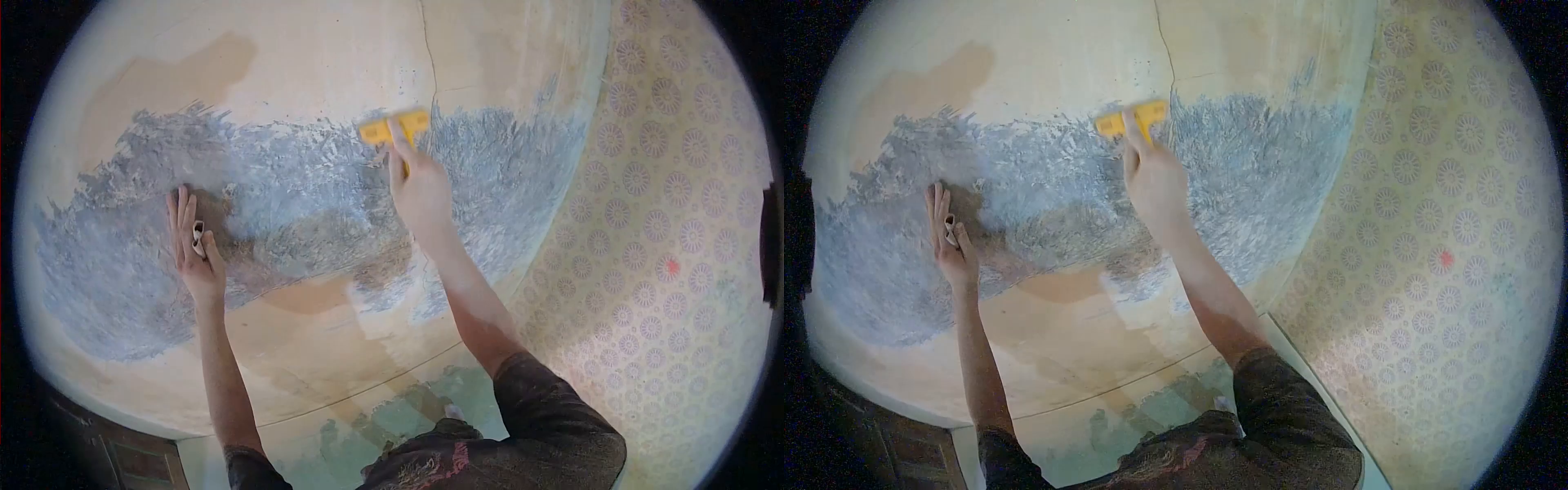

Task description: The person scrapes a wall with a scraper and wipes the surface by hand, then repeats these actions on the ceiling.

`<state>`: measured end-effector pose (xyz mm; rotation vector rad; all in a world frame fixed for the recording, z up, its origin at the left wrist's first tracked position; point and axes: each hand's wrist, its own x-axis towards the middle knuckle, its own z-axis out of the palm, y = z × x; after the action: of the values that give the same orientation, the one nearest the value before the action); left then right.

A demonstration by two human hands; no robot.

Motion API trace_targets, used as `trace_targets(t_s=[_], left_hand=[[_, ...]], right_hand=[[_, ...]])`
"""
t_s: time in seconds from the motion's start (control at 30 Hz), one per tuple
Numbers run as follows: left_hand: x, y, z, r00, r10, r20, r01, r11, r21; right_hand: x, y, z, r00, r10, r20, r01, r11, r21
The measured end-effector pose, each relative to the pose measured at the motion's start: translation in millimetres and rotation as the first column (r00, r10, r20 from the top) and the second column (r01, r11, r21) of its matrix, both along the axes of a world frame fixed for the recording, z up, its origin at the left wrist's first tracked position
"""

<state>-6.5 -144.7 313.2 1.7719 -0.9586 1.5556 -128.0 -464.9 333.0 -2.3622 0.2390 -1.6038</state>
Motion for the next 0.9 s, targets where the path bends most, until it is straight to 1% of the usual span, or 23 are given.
trace_targets(t_s=[0.03,0.07,0.13,0.23,0.27,0.3,0.33,0.37,0.43,0.47,0.53,0.57,0.63,0.7,0.73,0.77,0.83,0.9], left_hand=[[8,-4,0,1.0,0.004,0.022,-0.004,1.0,0.004],[15,-7,1,0.999,0.01,0.049,-0.01,1.0,0.003],[23,-11,-1,0.998,0.01,0.069,-0.009,1.0,-0.015],[28,-11,-5,0.995,0.019,0.101,-0.016,0.999,-0.033],[29,-13,-5,0.992,0.022,0.122,-0.018,0.999,-0.039],[30,-14,-5,0.992,0.02,0.125,-0.015,0.999,-0.039],[29,-11,-7,0.992,0.021,0.126,-0.018,0.999,-0.028],[31,-11,-6,0.991,0.023,0.135,-0.02,0.999,-0.026],[31,-11,-8,0.993,0.028,0.118,-0.025,0.999,-0.025],[31,-10,-9,0.994,0.033,0.105,-0.031,0.999,-0.021],[30,-10,-10,0.991,0.049,0.123,-0.046,0.999,-0.025],[31,-12,-8,0.987,0.06,0.152,-0.058,0.998,-0.02],[28,-9,-6,0.989,0.051,0.141,-0.052,0.999,0.002],[28,-11,-7,0.991,0.043,0.124,-0.042,0.999,-0.013],[29,-11,-7,0.988,0.041,0.146,-0.039,0.999,-0.015],[29,-12,-7,0.984,0.043,0.171,-0.039,0.999,-0.027],[26,-17,-9,0.985,0.051,0.163,-0.046,0.998,-0.038],[30,-15,-3,0.984,0.057,0.167,-0.053,0.998,-0.032]], right_hand=[[3,0,10,0.998,-0.002,0.055,0.003,1.0,-0.009],[2,1,8,0.998,-0.015,0.062,0.015,1.0,-0.006],[-4,4,-5,1.0,0.006,-0.022,-0.006,0.999,0.034],[-6,9,-19,0.998,0.019,-0.055,-0.018,0.999,0.029],[-2,5,-13,0.998,0.018,-0.056,-0.017,1.0,0.024],[2,4,2,0.999,0.029,0.028,-0.029,1.0,0.012],[4,6,7,0.993,0.04,0.111,-0.042,0.999,0.012],[6,7,3,0.992,0.038,0.119,-0.04,0.999,0.016],[1,12,-12,0.999,-0.026,0.045,0.027,1.0,-0.01],[2,13,-15,0.999,-0.028,0.042,0.029,1.0,-0.007],[-1,17,-7,1.0,-0.021,-0.016,0.022,0.998,0.057],[-1,16,3,1.0,-0.022,-0.013,0.023,0.998,0.059],[0,19,14,0.998,-0.063,0.017,0.061,0.996,0.064],[1,22,-3,0.998,-0.054,0.012,0.053,0.998,0.04],[1,24,-10,0.999,-0.045,0.008,0.045,0.999,0.023],[4,19,-9,0.999,-0.047,0.007,0.047,0.999,0.015],[3,24,17,0.996,-0.095,-0.003,0.095,0.994,0.052],[6,21,11,0.997,-0.075,0.025,0.073,0.996,0.054]])
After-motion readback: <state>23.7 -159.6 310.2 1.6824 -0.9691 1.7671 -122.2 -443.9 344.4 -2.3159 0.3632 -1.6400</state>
